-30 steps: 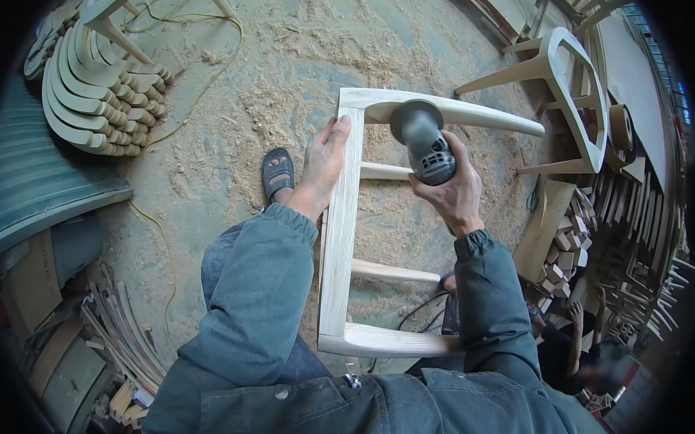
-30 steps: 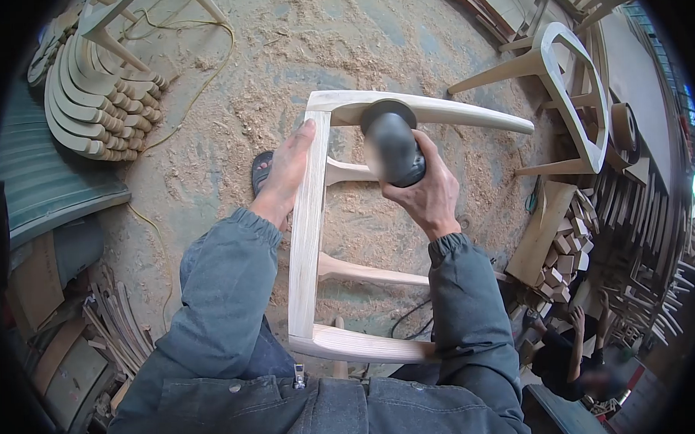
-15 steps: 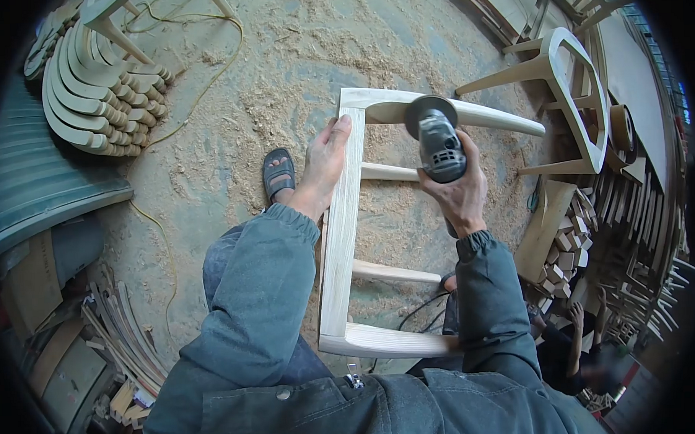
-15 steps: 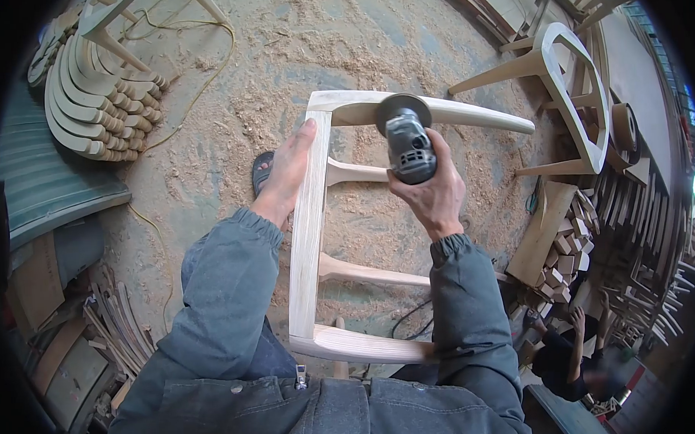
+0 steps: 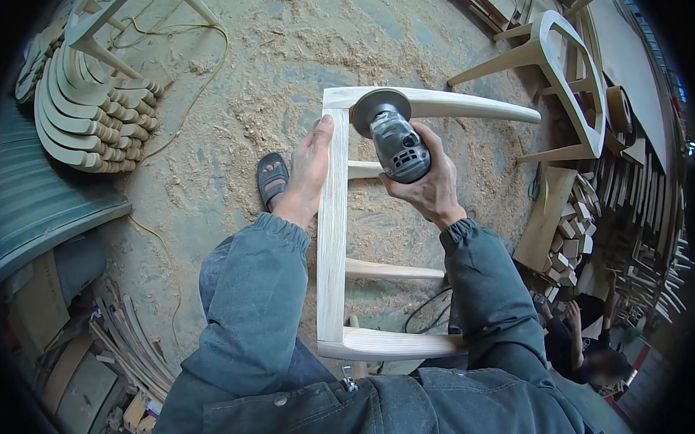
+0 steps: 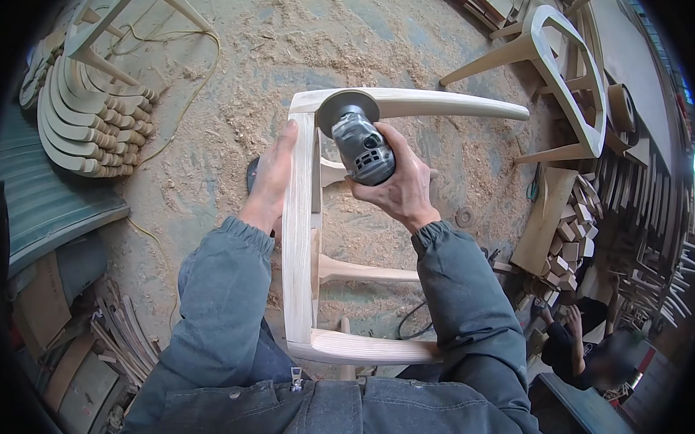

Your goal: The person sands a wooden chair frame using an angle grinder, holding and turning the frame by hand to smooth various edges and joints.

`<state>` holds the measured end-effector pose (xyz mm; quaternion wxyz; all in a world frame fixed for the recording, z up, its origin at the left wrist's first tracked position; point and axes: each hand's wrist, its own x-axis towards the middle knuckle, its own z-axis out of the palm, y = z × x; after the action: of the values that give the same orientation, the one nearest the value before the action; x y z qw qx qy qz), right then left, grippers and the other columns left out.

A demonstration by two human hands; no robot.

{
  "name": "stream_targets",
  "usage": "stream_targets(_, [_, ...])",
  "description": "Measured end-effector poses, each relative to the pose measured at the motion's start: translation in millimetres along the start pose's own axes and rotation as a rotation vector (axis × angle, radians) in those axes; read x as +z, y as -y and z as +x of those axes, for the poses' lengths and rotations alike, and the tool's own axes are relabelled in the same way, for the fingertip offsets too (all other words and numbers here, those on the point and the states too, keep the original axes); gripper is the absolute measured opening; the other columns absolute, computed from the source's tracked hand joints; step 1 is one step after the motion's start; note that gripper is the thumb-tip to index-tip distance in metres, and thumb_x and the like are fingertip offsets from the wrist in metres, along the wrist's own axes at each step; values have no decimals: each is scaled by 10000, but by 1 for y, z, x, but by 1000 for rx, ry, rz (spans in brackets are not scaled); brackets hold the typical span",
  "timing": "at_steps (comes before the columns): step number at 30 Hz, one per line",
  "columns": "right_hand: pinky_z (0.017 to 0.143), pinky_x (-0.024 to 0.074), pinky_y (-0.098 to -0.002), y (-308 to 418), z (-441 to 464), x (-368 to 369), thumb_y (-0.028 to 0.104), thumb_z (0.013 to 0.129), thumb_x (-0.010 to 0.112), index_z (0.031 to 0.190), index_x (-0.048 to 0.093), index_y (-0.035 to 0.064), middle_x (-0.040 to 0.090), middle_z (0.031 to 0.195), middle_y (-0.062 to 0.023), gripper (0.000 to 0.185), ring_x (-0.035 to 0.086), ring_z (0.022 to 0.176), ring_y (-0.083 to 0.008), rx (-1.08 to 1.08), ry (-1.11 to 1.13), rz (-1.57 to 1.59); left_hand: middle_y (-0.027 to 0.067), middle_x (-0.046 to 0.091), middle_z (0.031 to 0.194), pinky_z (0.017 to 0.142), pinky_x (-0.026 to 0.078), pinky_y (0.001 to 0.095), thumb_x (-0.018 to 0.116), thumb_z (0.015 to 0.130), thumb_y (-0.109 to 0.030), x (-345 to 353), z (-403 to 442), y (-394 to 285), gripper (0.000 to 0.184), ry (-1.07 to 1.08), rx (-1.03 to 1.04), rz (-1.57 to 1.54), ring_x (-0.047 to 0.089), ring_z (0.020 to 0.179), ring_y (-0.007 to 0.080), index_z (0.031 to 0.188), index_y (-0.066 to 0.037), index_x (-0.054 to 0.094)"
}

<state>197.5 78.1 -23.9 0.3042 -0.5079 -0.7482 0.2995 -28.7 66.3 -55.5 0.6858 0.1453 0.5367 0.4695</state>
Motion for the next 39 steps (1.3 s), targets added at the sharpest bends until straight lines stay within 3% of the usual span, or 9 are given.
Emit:
stream_targets(4, [915,621,-424,-4,1,5,263,668,944,1454,482,130,703,1214,-159,922,736,1071,-320,-31,7,-7,118,669,1171,860,555,321,551,1073,-521,0,1,2,647,-28,38,17,657,1004,166,1381,48,568])
stream_targets(7, [910,623,-428,-5,0,4,271,674,939,1456,483,141,710,1200,-166,915,740,1061,-326,-4,-9,-67,126,662,1191,874,553,327,551,1073,-521,-1,-1,3,660,-12,54,3,655,1019,174,1394,55,555])
stream_targets(9, [908,624,-431,-4,-1,-1,277,678,937,1456,485,146,713,1192,-169,910,741,1058,-327,19,-24,-116,89,642,1251,954,501,317,565,1058,-554,-2,-1,-1,667,-2,36,14,602,1122,156,1412,11,576])
stream_targets(11, [900,624,-435,-1,-8,-13,280,686,930,1453,491,155,719,1171,-170,893,741,1057,-331,179,19,-168,90,644,1247,958,500,318,562,1062,-547,2,-4,-4,658,-19,39,1,603,1123,156,1409,12,578])
stream_targets(16, [881,628,-424,-9,-18,-24,263,687,935,1453,487,156,712,1188,-163,894,747,1029,-334,2,19,-220,92,648,1244,964,500,320,549,1077,-517,5,-6,-5,626,-23,9,28,606,1123,157,1411,12,573])
stream_targets(27, [874,633,-420,-3,1,-2,218,673,933,1442,485,150,697,1226,-158,893,745,1027,-327,-121,77,-204,102,653,1229,898,534,306,533,1088,-492,1,-1,-5,612,14,-19,-17,636,1075,156,1439,10,553])
stream_targets(30, [847,634,-420,-3,0,-3,228,678,929,1444,482,157,698,1196,-151,890,745,1004,-329,-98,106,-263,111,689,1126,811,582,324,536,1081,-503,2,2,-2,584,-39,29,-1,686,956,166,1330,19,614])
stream_targets(37, [814,630,-420,-11,-17,-21,252,682,927,1448,485,163,699,1163,-147,890,743,980,-334,8,145,-362,124,688,1144,829,575,324,542,1078,-505,0,0,-8,618,-16,19,31,683,979,169,1350,48,594])
stream_targets(39, [811,629,-425,-11,-21,-26,263,675,932,1448,489,163,699,1158,-148,897,743,958,-337,-4,99,-346,58,654,1146,897,521,309,566,1073,-505,1,-1,-6,580,-27,16,20,614,1034,129,1369,-7,599])
